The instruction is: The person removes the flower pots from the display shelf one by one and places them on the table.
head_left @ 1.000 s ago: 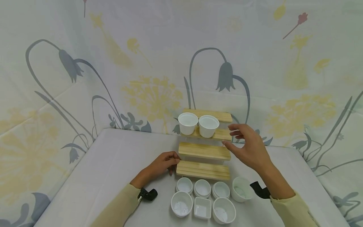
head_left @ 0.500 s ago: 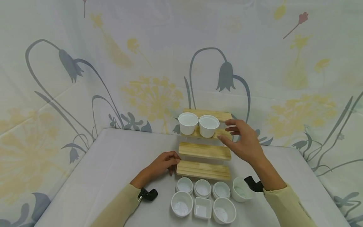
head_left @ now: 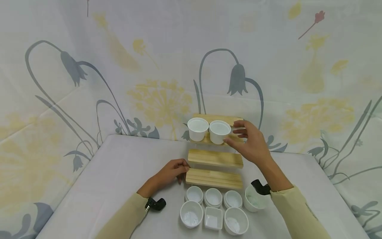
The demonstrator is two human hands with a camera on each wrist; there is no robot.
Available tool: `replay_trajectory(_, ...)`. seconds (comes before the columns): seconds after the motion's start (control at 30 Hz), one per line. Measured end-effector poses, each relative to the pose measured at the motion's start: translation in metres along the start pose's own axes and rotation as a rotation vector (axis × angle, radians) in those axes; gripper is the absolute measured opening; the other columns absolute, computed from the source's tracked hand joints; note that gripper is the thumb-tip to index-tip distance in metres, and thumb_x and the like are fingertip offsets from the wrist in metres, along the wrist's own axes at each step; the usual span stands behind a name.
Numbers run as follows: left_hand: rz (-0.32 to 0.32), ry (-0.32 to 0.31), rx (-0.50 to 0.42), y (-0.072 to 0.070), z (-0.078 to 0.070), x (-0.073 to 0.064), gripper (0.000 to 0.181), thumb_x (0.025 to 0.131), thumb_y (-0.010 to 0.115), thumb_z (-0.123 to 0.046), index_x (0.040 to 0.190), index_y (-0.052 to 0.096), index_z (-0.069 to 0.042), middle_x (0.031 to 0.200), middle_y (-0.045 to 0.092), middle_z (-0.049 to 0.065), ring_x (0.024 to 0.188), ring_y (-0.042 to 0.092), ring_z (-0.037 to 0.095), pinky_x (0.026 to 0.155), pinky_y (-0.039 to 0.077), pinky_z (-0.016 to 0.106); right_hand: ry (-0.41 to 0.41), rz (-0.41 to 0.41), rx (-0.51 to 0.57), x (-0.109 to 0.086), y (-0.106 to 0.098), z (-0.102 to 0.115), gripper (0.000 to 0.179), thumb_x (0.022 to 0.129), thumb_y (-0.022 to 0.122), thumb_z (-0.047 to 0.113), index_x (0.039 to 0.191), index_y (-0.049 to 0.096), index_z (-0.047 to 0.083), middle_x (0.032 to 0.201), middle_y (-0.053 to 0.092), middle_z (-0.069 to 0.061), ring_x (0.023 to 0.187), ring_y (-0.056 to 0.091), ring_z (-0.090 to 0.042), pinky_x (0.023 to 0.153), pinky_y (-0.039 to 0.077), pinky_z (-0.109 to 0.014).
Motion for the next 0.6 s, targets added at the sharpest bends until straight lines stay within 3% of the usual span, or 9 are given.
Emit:
replay_trajectory(0.37,0.003,-0.004,-0.003,-0.001,0.001,0.000,0.021,0.109,0.055,-0.014,0.112,0.067,0.004,0.078,0.066,0.004,0.065,0.060,0.018,0.061,0.056,0.031,0.035,0.008,0.026,0.016,0.015,-0.004,0.079,0.087,0.090,0.030,0.147,0.050,0.000,0.138,0.059,-0.020,0.123,0.063,-0.042,0.103,0.053,-0.058)
replay_trajectory(0.6,-0.002,-0.008,-0.007,0.000,0.001,0.000,0.023,0.108,0.055,-0.013,0.112,0.067,0.006,0.078,0.065,0.005,0.065,0.060,0.019,0.061,0.056,0.031,0.022,-0.013,0.030,0.020,0.022,-0.003,0.079,0.084,0.093,0.024,0.147,0.051,-0.001,0.138,0.058,-0.020,0.113,0.067,-0.040,0.094,0.058,-0.057)
Point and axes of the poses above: each hand's wrist, its own x-axis towards the middle knuckle, its own y-axis out of the palm, z = x × y, the point moved 9 cm from there along x, towards the middle knuckle
